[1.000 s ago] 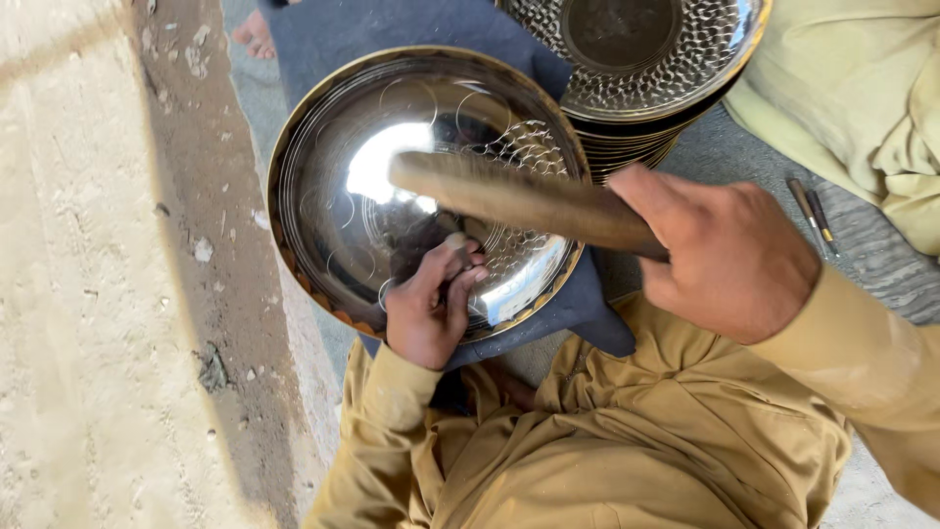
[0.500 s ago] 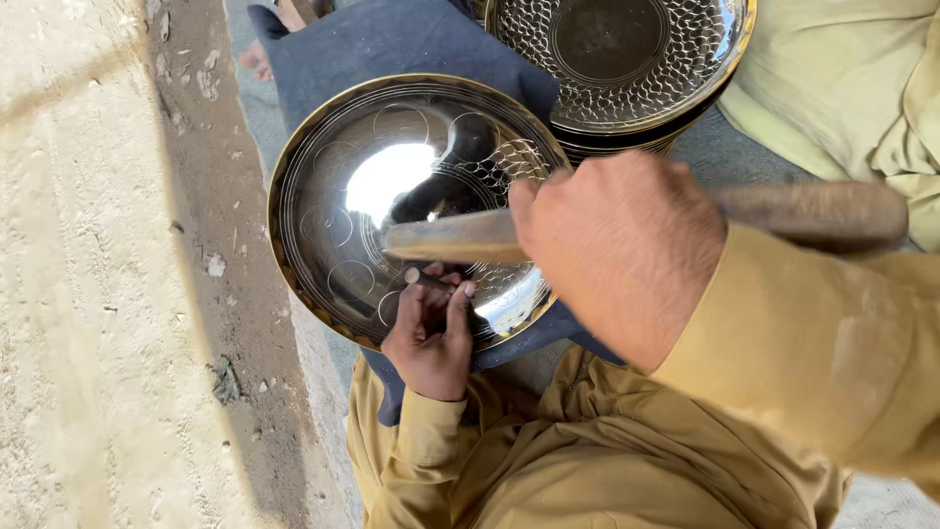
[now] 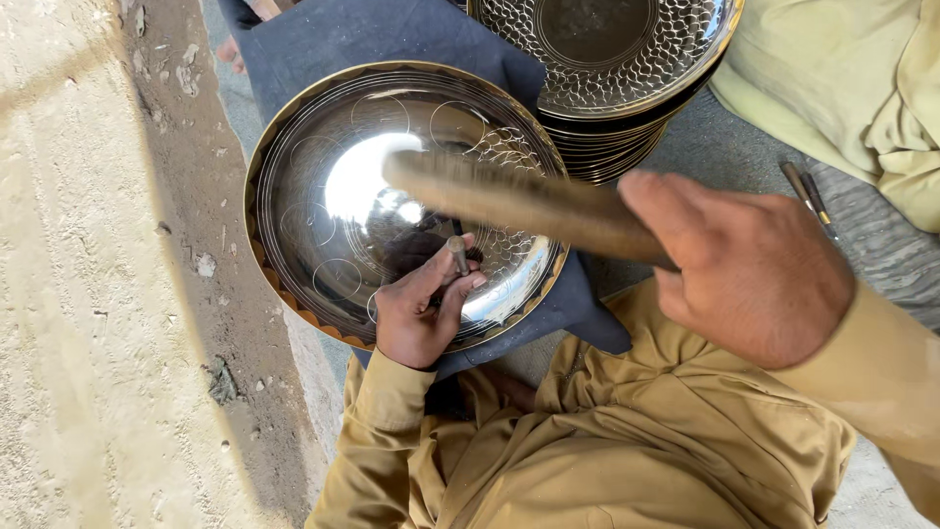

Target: The person uses a wooden mallet and a small metal punch to hammer a decorative dimpled pattern into the interior surface of a brass bowl. They work systematically across the bowl's surface, creating a textured finish.

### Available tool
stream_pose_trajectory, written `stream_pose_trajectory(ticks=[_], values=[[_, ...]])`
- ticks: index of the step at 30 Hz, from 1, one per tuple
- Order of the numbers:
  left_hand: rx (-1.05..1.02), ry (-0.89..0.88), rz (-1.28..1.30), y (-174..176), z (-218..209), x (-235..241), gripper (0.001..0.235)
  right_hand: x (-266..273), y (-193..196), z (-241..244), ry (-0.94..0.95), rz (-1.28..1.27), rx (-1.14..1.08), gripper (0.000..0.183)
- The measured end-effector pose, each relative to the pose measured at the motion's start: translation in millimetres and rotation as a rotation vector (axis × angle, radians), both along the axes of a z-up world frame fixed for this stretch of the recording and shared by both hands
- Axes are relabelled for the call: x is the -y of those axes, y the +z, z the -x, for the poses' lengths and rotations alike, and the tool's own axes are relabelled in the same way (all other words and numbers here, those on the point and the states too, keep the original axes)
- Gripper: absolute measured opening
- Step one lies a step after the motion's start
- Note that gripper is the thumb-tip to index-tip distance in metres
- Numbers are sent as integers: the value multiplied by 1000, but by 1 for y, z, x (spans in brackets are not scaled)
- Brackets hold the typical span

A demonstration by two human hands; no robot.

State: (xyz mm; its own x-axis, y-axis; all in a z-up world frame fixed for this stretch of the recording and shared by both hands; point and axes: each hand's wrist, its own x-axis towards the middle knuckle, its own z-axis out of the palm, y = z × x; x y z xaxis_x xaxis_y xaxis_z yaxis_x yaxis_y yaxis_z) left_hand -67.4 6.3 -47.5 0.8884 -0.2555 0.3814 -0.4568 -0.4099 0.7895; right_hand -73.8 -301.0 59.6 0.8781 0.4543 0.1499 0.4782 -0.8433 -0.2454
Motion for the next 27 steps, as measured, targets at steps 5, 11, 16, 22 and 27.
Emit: stream_pose_trajectory(ticks=[5,11,16,22,27], values=[[9,-167,-191,13,-15,-4,46,10,-32,22,-212,-100,-226,62],[-51,-566,-410,38,-49,-1,49,-17,-116,78,-410,-566,-214,53],[-42,-703,-572,46,-55,8,51,-39,-163,101,-432,-600,-68,53],[-18,-510,-454,42,-41,-4,50,-20,-125,71,-341,-469,-86,53],[-29,-228,-326,28,-15,-6,44,0,-66,28,-273,-297,-219,52]])
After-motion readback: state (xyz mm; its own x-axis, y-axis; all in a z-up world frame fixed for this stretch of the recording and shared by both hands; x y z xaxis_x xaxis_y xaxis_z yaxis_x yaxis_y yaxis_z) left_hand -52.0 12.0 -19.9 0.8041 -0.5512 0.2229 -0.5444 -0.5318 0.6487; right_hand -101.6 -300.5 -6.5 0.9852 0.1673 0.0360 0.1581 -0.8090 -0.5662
